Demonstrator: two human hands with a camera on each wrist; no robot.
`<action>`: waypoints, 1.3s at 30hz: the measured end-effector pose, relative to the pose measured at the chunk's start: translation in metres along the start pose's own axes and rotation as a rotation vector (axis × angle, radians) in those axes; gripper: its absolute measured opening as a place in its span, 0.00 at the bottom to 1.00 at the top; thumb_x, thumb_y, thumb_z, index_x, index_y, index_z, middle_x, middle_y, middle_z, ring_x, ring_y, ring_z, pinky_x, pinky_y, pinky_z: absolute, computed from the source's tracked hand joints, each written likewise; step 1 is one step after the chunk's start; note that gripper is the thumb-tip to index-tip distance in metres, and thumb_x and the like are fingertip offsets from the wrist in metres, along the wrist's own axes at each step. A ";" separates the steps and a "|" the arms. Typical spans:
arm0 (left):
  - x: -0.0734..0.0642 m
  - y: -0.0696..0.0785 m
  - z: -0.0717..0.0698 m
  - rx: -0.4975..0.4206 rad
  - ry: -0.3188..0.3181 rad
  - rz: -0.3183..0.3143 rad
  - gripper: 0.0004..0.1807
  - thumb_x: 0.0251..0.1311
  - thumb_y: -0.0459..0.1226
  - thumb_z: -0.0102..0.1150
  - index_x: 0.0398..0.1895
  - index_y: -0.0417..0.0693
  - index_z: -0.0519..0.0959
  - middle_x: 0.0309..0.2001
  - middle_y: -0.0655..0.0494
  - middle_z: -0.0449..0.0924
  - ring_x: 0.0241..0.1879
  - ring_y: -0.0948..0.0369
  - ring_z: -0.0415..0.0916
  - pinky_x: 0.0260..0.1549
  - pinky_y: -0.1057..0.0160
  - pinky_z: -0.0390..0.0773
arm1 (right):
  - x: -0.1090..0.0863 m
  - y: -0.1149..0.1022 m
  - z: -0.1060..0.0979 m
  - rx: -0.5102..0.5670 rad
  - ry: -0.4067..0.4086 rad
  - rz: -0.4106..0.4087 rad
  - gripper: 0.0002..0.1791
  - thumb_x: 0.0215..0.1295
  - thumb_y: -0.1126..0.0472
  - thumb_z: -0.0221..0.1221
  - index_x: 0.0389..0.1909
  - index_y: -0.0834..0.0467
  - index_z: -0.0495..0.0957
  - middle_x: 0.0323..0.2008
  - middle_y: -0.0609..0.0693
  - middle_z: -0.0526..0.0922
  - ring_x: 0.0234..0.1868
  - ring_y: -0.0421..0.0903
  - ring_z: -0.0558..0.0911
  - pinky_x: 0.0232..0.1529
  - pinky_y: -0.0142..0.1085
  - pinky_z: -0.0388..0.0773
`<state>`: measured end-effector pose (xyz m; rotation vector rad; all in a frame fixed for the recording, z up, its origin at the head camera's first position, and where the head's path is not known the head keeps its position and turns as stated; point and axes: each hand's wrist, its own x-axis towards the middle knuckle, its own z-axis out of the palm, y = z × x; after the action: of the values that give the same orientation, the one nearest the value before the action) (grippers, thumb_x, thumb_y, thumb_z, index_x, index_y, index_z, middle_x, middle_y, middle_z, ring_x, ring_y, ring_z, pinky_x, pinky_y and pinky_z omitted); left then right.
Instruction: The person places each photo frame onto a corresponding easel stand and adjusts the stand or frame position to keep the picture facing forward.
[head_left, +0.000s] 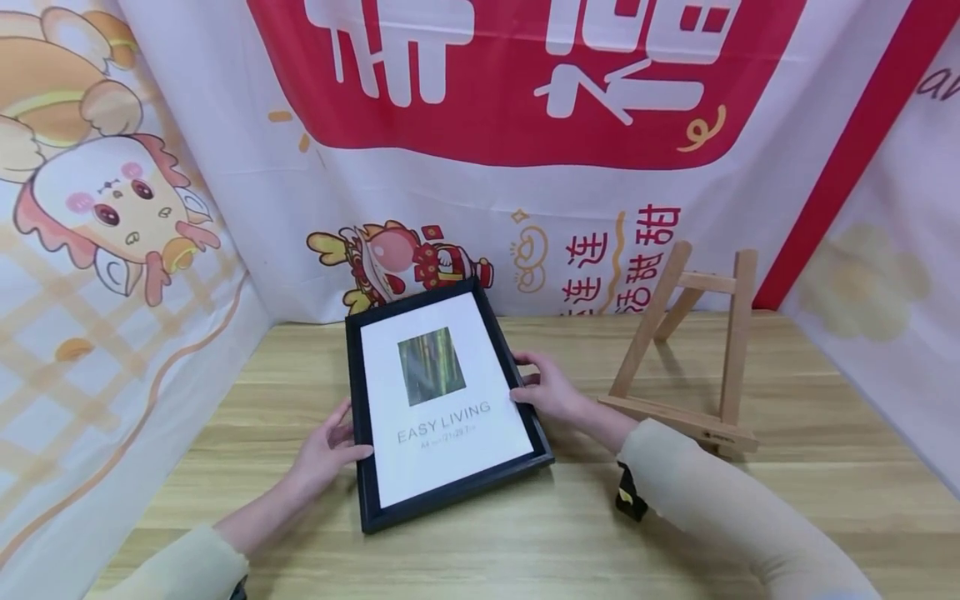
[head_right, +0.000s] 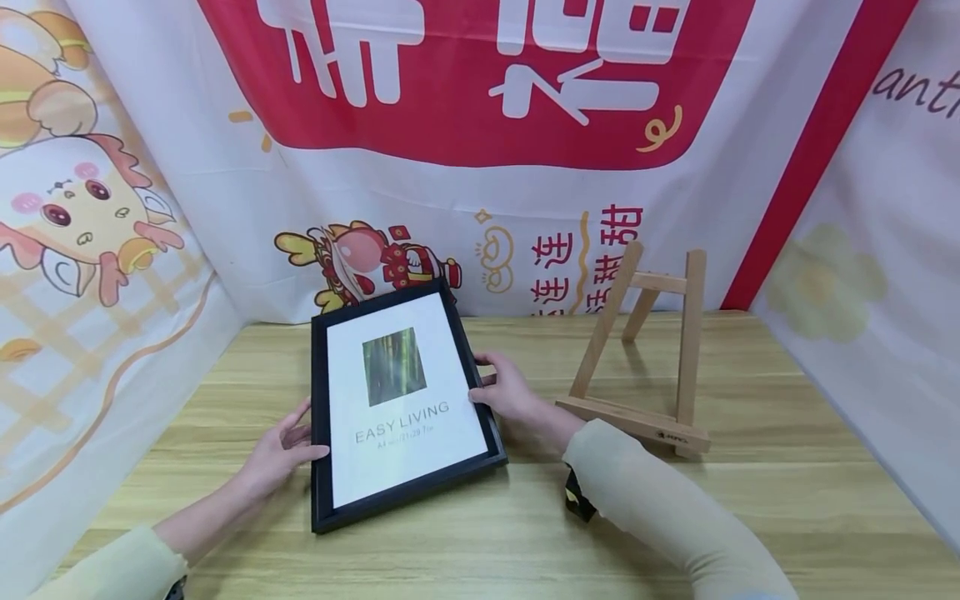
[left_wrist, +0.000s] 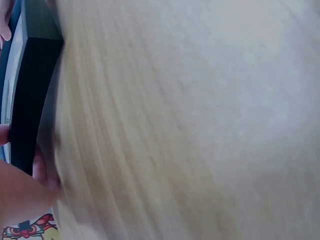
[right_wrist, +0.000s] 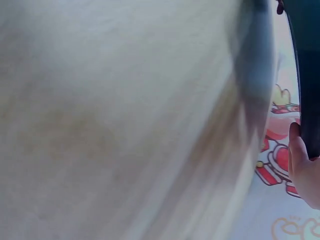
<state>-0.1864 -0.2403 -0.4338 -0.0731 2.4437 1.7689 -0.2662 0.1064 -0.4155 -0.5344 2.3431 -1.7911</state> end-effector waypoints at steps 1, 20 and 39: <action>-0.001 0.001 0.000 -0.040 -0.008 0.004 0.50 0.58 0.26 0.62 0.78 0.44 0.41 0.66 0.26 0.59 0.59 0.41 0.70 0.52 0.54 0.77 | 0.000 -0.002 -0.001 -0.002 0.009 -0.008 0.34 0.57 0.80 0.59 0.66 0.71 0.61 0.64 0.69 0.63 0.50 0.62 0.77 0.46 0.42 0.81; -0.011 0.039 0.007 -0.072 0.055 0.317 0.51 0.56 0.20 0.60 0.78 0.52 0.45 0.65 0.33 0.64 0.50 0.58 0.76 0.47 0.71 0.77 | -0.028 -0.025 -0.022 0.022 0.107 -0.194 0.37 0.59 0.80 0.58 0.70 0.64 0.57 0.54 0.73 0.73 0.39 0.57 0.83 0.39 0.35 0.82; 0.001 0.081 0.033 0.150 0.061 0.562 0.48 0.60 0.26 0.62 0.76 0.59 0.48 0.66 0.42 0.64 0.57 0.47 0.70 0.38 0.64 0.83 | -0.077 -0.033 -0.051 -0.062 0.356 -0.332 0.38 0.61 0.77 0.60 0.71 0.56 0.57 0.55 0.64 0.75 0.44 0.46 0.82 0.43 0.30 0.81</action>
<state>-0.1937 -0.1833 -0.3677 0.6420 2.8234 1.7681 -0.2049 0.1730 -0.3771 -0.7000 2.6819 -2.1126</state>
